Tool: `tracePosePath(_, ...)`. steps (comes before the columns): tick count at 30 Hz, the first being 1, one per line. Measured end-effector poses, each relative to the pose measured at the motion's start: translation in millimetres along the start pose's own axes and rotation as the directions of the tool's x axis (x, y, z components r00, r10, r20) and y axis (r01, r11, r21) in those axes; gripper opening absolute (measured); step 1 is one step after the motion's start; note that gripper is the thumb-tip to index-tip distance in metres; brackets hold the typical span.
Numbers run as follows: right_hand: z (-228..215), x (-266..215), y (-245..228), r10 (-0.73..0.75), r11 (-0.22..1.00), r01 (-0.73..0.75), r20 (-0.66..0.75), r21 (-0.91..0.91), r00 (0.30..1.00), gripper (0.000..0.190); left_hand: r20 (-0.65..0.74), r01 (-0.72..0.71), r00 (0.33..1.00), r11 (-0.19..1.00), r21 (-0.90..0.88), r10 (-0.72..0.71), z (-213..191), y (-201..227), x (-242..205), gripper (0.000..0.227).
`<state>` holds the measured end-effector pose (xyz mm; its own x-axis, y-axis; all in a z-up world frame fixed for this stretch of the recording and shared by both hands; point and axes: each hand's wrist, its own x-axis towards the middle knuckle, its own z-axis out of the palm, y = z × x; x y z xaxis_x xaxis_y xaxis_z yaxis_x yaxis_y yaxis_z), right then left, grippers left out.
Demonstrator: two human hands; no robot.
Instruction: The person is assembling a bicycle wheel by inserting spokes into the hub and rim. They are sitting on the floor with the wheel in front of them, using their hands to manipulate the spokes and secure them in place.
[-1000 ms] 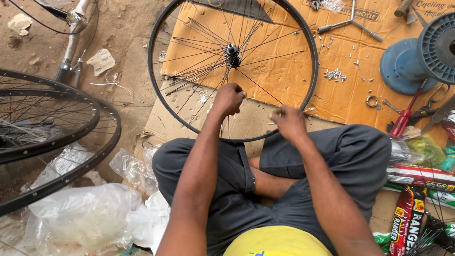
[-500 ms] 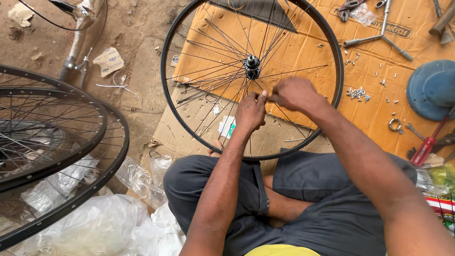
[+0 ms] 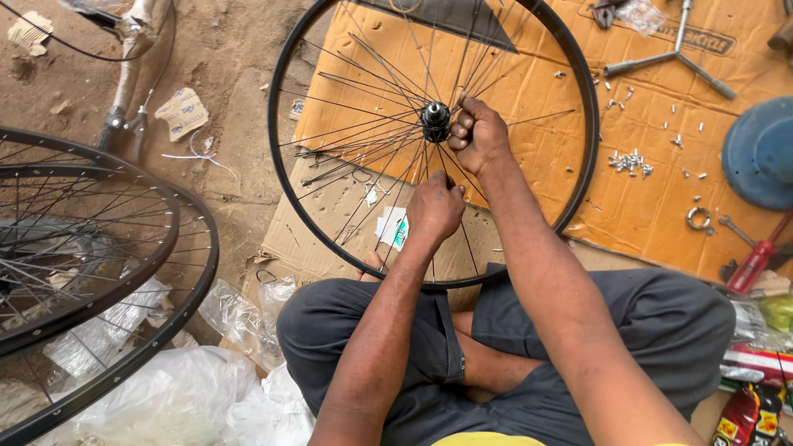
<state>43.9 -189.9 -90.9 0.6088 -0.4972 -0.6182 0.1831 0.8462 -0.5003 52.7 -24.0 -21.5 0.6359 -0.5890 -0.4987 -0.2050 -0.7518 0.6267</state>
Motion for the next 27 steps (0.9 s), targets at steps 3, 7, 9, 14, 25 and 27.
tracePosePath(3, -2, -28, -6, -0.343, 0.937, 0.350, -0.238, -0.011, 0.909, 0.019, -0.020, -0.033, 0.999, 0.999, -0.029, 0.033, -1, 5, -1, 0.032)
tracePosePath(7, -32, -132, 13, -0.639, 0.769, 0.612, -0.246, -0.184, 0.729, 0.019, 0.066, -0.017, 0.997, 0.929, -0.371, 0.044, -2, 3, -1, 0.046)
tracePosePath(9, -54, -199, 44, -0.759, 0.633, 0.699, -0.088, -0.333, 0.645, 0.016, 0.161, 0.041, 0.985, 0.823, -0.567, 0.062, 9, 2, 0, 0.046)
tracePosePath(14, -87, -287, 70, -0.259, 0.955, 0.213, -0.228, -0.208, 0.938, 0.006, 0.251, 0.097, 0.951, 0.592, -0.800, 0.183, 26, 2, 9, 0.043)
tracePosePath(25, -129, -307, 8, -0.191, 0.981, 0.193, -0.049, 0.033, 0.980, 0.017, 0.157, 0.075, 0.954, 0.306, -0.949, 0.254, 71, -32, 32, 0.046)
tracePosePath(27, -132, -311, 17, -0.203, 0.979, 0.204, -0.042, 0.003, 0.978, 0.018, 0.055, 0.003, 0.990, 0.369, -0.929, 0.129, 77, -30, 46, 0.041)
